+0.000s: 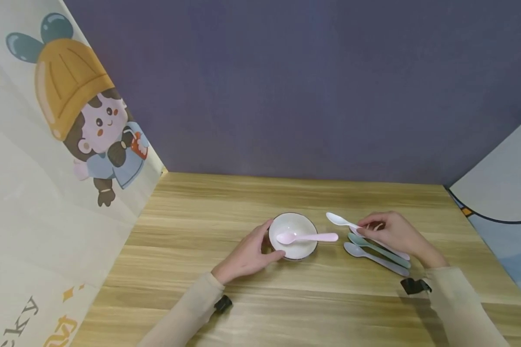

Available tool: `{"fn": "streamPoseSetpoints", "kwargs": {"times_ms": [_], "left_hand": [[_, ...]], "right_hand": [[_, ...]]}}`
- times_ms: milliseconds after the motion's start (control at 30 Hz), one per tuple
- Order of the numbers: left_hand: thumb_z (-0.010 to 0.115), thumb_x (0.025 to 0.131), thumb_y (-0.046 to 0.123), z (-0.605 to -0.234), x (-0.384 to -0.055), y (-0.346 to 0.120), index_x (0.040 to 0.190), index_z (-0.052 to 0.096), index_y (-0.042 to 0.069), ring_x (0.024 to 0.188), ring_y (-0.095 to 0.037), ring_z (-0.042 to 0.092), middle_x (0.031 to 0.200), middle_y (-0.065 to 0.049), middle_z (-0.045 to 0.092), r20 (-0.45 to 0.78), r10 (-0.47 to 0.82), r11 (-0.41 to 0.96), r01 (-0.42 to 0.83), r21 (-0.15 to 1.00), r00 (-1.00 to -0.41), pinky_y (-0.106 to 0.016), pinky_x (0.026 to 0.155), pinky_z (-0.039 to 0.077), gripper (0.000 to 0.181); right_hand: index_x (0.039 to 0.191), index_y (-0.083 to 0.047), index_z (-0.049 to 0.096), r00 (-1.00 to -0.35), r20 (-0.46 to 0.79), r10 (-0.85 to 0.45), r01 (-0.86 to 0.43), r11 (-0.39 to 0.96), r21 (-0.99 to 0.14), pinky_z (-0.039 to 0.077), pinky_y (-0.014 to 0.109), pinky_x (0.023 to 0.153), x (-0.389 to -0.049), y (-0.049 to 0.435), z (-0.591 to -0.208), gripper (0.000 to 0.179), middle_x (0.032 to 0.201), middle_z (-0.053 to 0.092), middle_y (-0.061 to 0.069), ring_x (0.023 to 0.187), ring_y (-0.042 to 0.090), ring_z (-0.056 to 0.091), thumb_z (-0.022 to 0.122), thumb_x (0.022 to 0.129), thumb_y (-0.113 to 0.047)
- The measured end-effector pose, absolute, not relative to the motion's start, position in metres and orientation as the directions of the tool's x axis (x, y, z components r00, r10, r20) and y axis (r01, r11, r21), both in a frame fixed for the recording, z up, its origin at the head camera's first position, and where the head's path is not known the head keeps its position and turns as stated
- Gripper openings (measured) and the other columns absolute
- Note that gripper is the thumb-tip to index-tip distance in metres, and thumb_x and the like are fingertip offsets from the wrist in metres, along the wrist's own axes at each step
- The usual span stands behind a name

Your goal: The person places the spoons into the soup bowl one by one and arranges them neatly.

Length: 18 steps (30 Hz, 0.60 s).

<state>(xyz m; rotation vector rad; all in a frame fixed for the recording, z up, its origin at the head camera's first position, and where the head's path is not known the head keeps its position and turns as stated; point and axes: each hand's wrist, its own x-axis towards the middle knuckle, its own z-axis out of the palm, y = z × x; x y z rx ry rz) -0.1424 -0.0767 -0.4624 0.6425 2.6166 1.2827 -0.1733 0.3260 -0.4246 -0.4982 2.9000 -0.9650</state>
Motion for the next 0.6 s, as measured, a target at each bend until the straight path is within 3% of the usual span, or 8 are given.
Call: {"fn": "streamPoseSetpoints", "kwargs": {"times_ms": [333, 600], "left_hand": [[0.078, 0.096, 0.041, -0.464, -0.143, -0.077, 0.167, 0.034, 0.02, 0.119, -0.016, 0.061, 0.142, -0.005, 0.062, 0.058, 0.451, 0.533, 0.321, 0.783, -0.89, -0.046, 0.111, 0.049, 0.086], [0.078, 0.096, 0.042, -0.465, -0.142, -0.078, 0.169, 0.032, 0.022, 0.122, -0.017, 0.062, 0.144, -0.006, 0.061, 0.055, 0.454, 0.532, 0.32, 0.784, -0.889, -0.047, 0.114, 0.048, 0.088]], "right_hand": [[0.105, -0.019, 0.084, -0.938, 0.03, -0.346, -0.296, 0.751, -0.59, 0.056, 0.023, 0.071, -0.177, 0.315, -0.419, 0.013, 0.088, 0.074, -0.008, 0.079, 0.003, 0.064, 0.081, 0.096, -0.028], [0.106, -0.016, 0.084, -0.922, 0.021, -0.387, -0.318, 0.725, -0.611, 0.055, 0.023, 0.071, -0.178, 0.305, -0.415, 0.014, 0.088, 0.075, -0.007, 0.079, 0.003, 0.063, 0.081, 0.096, -0.025]]}}
